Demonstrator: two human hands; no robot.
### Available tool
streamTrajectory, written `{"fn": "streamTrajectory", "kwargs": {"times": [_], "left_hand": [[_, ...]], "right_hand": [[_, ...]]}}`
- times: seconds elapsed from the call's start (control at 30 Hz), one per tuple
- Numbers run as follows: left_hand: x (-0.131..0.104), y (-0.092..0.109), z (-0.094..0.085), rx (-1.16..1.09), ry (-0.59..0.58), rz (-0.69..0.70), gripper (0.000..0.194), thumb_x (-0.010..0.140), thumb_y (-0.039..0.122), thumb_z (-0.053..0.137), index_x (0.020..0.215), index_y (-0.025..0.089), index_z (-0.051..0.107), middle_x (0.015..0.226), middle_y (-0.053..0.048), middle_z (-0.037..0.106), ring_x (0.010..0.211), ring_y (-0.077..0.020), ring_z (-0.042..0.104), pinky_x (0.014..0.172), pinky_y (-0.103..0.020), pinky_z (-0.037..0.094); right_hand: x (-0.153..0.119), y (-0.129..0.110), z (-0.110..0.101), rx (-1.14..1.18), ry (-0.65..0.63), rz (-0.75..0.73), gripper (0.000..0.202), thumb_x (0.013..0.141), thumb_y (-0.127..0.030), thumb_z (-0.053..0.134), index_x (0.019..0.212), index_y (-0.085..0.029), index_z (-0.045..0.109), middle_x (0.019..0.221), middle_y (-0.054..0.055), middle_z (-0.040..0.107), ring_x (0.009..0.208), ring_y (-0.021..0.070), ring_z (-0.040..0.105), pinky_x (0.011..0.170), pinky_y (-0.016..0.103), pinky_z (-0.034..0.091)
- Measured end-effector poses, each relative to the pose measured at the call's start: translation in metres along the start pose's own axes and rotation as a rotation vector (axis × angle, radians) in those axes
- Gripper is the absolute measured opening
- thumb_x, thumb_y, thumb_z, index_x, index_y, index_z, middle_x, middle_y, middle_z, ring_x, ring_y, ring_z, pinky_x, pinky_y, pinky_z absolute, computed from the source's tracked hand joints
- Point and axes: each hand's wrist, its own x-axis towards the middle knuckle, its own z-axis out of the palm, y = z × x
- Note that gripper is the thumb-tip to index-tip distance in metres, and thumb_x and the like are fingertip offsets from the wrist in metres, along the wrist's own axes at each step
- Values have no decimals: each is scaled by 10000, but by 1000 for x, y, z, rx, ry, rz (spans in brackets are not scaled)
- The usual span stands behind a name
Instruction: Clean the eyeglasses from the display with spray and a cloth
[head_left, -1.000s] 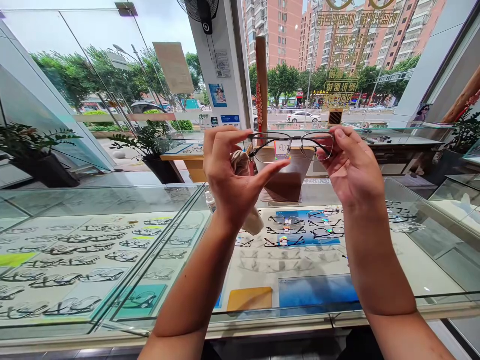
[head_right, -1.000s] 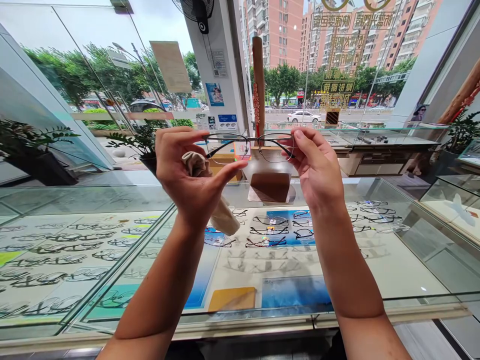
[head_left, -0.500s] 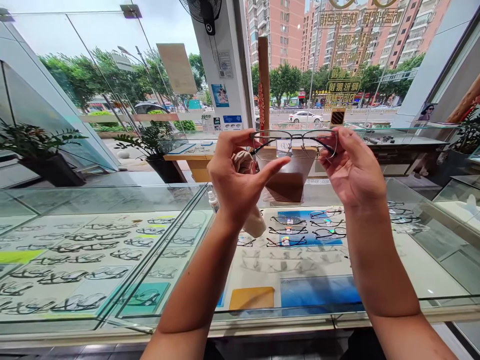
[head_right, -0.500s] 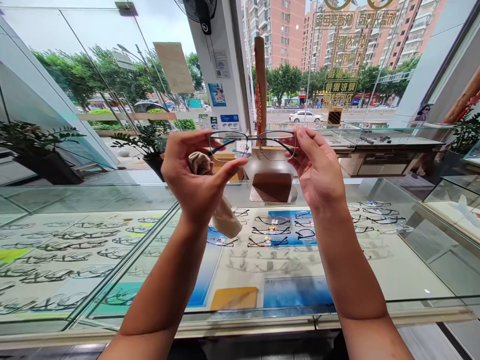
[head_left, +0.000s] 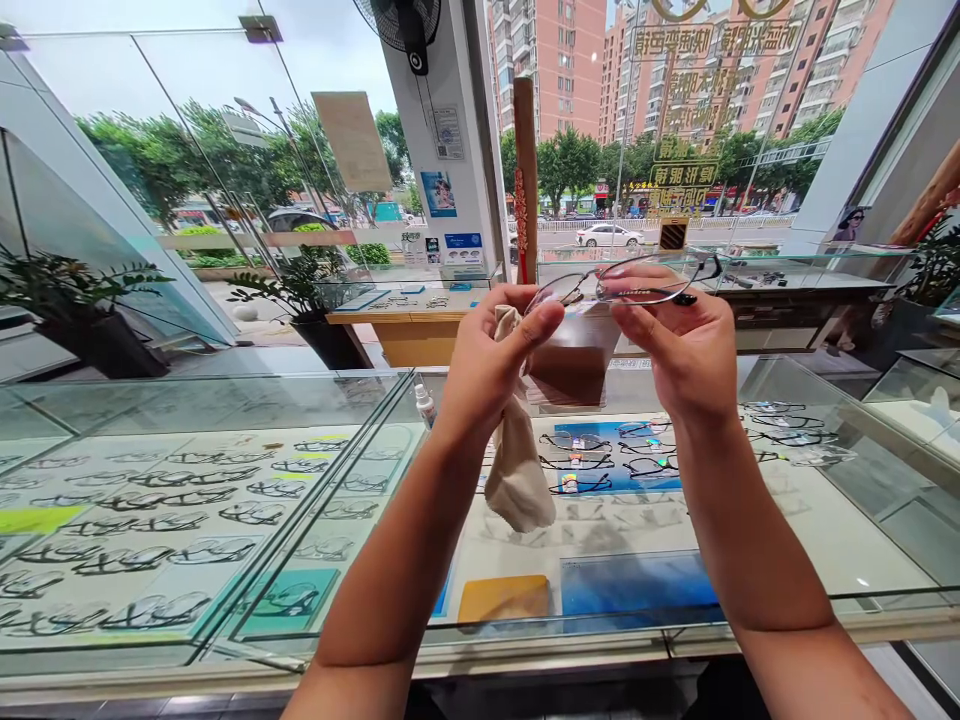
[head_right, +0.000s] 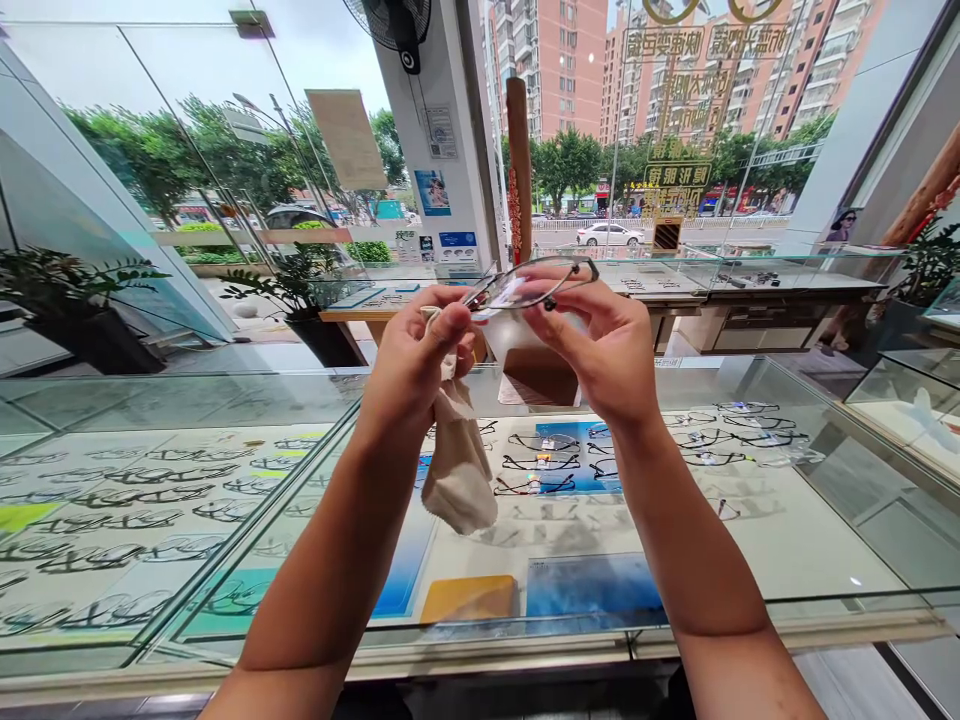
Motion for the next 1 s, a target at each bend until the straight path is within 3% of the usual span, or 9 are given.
{"fn": "streamTrajectory", "kwargs": {"times": [0.27,0.43,0.83,0.9,1.0], "left_hand": [[0,0,0,-138,-406,-356,625,846,825,716,852,200,713,868,-82,648,559,-106,469,441,-255,313],[5,-6,-2,-158,-505,-454,720,804,904,671,835,186,713,774,-85,624,511,-110,461,416,-246,285],[3,-6,-4,-65,-575,-480,784,800,965,600,862,195,729,761,-91,660,530,-142,536,422,-249,315],[11,-9,-12,-30,-527,-453,802,770,983,617,878,197,726,731,-79,642,525,-137,526,419,-253,312],[31,-17,-39,30,-319,-321,870,756,1037,542,933,203,717,739,-66,633,523,-122,509,433,-263,333]], "right_hand": [[-2,-4,0,42,-29,-47,97,913,-449,849,955,-362,839,1088,27,815,1248,313,743,1162,583,563],[-2,0,-2,-25,-69,2,166,904,-487,844,959,-331,827,1068,31,822,1204,301,762,1150,570,577],[-5,-3,-1,-66,-73,23,250,890,-580,830,924,-333,825,1117,46,815,1186,309,750,1131,572,584],[-5,-7,-3,-70,-73,24,235,881,-564,845,906,-332,828,1108,45,816,1166,307,751,1123,560,588],[-4,-13,-8,-111,-118,17,168,893,-491,856,881,-325,833,1069,40,822,1103,294,760,1084,531,597]]}}
